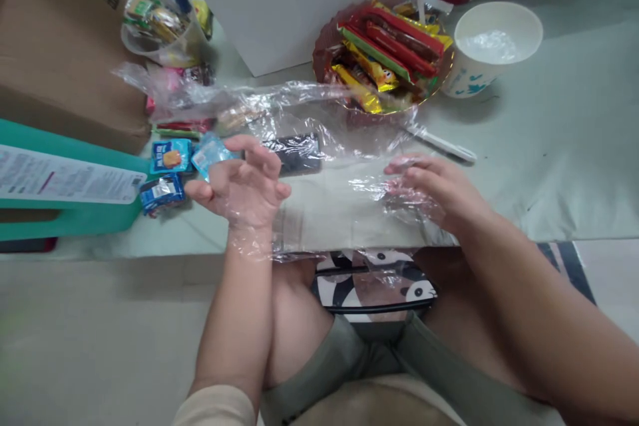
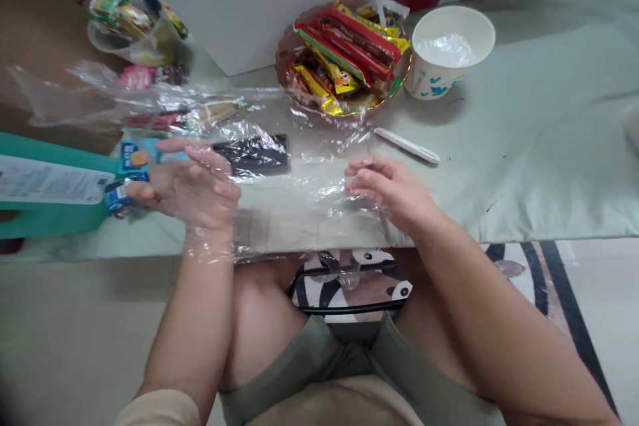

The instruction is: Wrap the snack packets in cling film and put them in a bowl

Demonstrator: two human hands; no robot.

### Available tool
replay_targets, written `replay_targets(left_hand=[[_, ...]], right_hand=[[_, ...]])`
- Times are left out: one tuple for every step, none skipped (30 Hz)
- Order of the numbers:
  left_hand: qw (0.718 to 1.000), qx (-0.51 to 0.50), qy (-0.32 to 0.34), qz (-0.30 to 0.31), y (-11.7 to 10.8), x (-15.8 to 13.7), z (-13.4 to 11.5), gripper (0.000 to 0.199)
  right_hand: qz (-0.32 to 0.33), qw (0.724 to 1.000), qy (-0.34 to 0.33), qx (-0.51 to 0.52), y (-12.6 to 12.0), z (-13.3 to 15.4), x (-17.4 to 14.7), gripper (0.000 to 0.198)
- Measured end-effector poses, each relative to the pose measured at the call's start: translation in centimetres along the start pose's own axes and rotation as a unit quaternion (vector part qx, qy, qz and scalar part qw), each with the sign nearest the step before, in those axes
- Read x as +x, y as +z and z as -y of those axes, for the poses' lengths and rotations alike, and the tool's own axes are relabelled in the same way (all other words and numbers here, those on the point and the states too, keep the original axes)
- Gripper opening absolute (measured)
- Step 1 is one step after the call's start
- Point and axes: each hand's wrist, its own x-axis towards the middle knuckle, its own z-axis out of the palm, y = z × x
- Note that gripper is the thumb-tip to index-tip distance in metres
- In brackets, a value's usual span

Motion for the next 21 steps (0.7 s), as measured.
replay_targets(left_hand=[[1.000,0.001,0.008,0.001,0.4,0.1,0.0,0.036],[1.000,0.000,0.022,-0.004,0.6,0.1,-0.1,0.036],[0.999,0.000,0.037,-0.011,0.7,0.2,-0.2,0.036],[0.999,0.004,0.048,-0.019,0.7,0.3,-0.3,0.038],[0.998,0.012,0.055,-0.027,0.6,0.4,-0.4,0.040],[0.997,0.022,0.060,-0.035,0.6,0.4,-0.5,0.044],[0.997,0.028,0.061,-0.041,0.5,0.4,-0.6,0.047],[0.997,0.025,0.057,-0.042,0.5,0.4,-0.8,0.050],[0.998,0.009,0.045,-0.035,0.6,0.4,-0.9,0.052],[0.999,-0.018,0.035,-0.026,0.7,0.3,-1.1,0.052],[0.999,-0.047,0.020,-0.010,0.8,0.3,-1.3,0.052],[0.998,-0.068,0.001,0.008,0.8,0.3,-1.4,0.051],[0.997,-0.073,-0.019,0.025,0.8,0.5,-1.4,0.050],[0.997,-0.058,-0.035,0.035,0.8,0.7,-1.4,0.049],[0.998,-0.027,-0.047,0.038,0.6,0.9,-1.3,0.049],[0.997,0.015,-0.060,0.037,0.4,1.3,-1.2,0.048],[0.995,0.060,-0.074,0.034,0.1,1.6,-0.9,0.047],[0.990,0.102,-0.091,0.033,-0.2,1.9,-0.7,0.045],[0.984,0.136,-0.110,0.036,-0.5,2.2,-0.5,0.042],[0.977,0.165,-0.130,0.045,-0.7,2.4,-0.3,0.037],[0.969,0.191,-0.145,0.056,-0.8,2.5,-0.2,0.032]], right_hand=[[0.042,0.999,0.028,-0.012,0.0,-0.1,-0.3,0.040],[0.072,0.996,0.048,-0.020,0.1,-0.2,-0.5,0.040],[0.088,0.994,0.060,-0.021,0.2,-0.3,-0.7,0.041],[0.095,0.993,0.068,-0.019,0.3,-0.4,-0.8,0.042],[0.095,0.993,0.072,-0.015,0.4,-0.5,-0.8,0.042],[0.090,0.993,0.073,-0.009,0.4,-0.6,-0.7,0.042],[0.078,0.995,0.069,0.000,0.5,-0.7,-0.6,0.041],[0.061,0.996,0.060,0.011,0.4,-0.7,-0.4,0.041],[0.038,0.998,0.047,0.023,0.4,-0.8,-0.2,0.040],[0.011,0.999,0.033,0.031,0.3,-0.8,0.1,0.039],[-0.019,0.999,0.016,0.034,0.2,-0.7,0.3,0.037],[-0.050,0.998,-0.003,0.032,0.1,-0.6,0.4,0.036],[-0.081,0.996,-0.024,0.023,0.0,-0.5,0.6,0.034],[-0.110,0.993,-0.050,0.007,-0.2,-0.4,0.7,0.032],[-0.138,0.987,-0.081,-0.017,-0.3,-0.2,0.7,0.029],[-0.162,0.979,-0.114,-0.044,-0.5,-0.1,0.7,0.026],[-0.184,0.969,-0.148,-0.071,-0.8,0.1,0.8,0.023],[-0.202,0.958,-0.178,-0.097,-1.2,0.1,0.8,0.021],[-0.217,0.948,-0.200,-0.117,-1.5,0.2,0.8,0.020],[-0.218,0.945,-0.208,-0.130,-2.0,0.1,0.9,0.019],[-0.208,0.947,-0.203,-0.136,-2.5,0.0,1.0,0.019]])
